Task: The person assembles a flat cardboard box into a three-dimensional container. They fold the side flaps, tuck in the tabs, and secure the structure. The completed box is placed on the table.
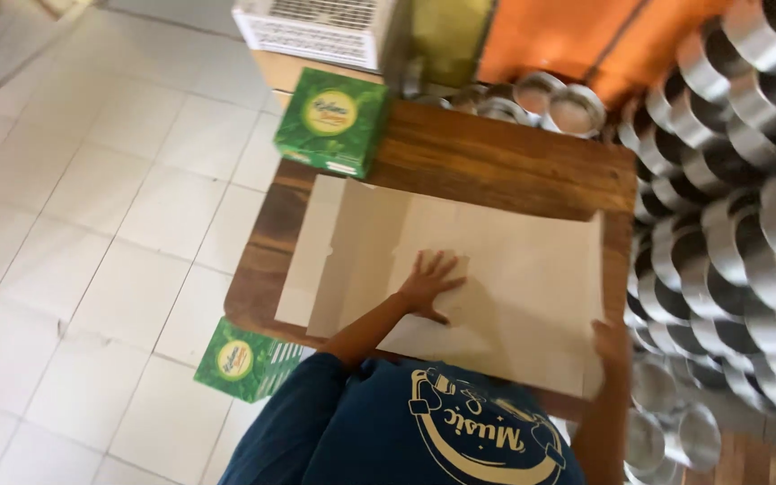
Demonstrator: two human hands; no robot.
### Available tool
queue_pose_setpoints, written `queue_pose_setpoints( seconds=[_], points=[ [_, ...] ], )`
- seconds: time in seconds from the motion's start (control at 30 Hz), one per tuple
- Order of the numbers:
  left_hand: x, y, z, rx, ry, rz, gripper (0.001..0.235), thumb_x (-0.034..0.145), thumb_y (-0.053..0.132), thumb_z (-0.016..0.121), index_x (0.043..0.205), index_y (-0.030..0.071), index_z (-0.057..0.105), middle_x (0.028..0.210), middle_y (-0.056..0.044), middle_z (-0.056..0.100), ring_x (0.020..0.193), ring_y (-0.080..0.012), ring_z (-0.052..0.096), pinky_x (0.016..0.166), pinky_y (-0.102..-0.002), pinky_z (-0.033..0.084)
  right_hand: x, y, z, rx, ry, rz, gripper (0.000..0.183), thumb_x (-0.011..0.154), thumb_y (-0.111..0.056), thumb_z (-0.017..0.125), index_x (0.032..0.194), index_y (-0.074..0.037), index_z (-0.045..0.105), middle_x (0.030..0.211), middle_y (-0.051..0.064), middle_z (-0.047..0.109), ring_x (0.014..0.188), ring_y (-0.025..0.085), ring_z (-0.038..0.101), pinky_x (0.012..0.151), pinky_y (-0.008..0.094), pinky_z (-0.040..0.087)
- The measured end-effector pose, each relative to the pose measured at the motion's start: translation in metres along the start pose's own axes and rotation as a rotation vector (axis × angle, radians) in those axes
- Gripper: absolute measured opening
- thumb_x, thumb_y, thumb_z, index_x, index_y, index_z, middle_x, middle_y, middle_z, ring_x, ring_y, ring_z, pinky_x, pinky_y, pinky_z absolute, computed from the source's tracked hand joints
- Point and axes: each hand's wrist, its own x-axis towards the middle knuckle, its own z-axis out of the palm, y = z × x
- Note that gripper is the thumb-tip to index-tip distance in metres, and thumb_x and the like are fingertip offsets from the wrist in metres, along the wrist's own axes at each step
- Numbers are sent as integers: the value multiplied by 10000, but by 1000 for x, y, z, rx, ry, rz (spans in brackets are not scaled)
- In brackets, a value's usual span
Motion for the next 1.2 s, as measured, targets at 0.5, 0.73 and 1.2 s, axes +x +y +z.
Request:
queue_pose_setpoints(
  seconds=[0.5, 0.73, 1.2],
  points=[
    [-2, -2, 9, 18, -24, 59, 1255, 581, 873, 734, 1632, 403, 237, 1743, -114, -16, 1580, -458, -102, 1143, -769, -94, -83, -131, 14, -155, -107, -93, 629, 1049, -503, 630, 1277, 83, 655, 1110, 371, 680, 1011, 441, 666, 911, 533, 474],
    [7, 0, 17, 26, 25, 90, 1242, 597, 880, 729, 1632, 434, 207, 1748, -121, -14, 1579, -472, -85, 1144, -780, -70, -69, -116, 4, 93, -366, 51, 834, 962, -636, 455, 1501, -1, 478, 1486, 227, 569, 1343, 336, 525, 1119, 473, 378],
    [27, 46, 7, 35, 15, -6, 1205, 615, 901, 693, 1621, 435, 223, 1743, -126, 0, 1586, -444, -76, 1113, -812, -71, -19, -137, 87, 312, -84, -391, 630, 1019, -307, 565, 1568, -22, 444, 1389, 165, 590, 1194, 246, 559, 997, 440, 459]
  ],
)
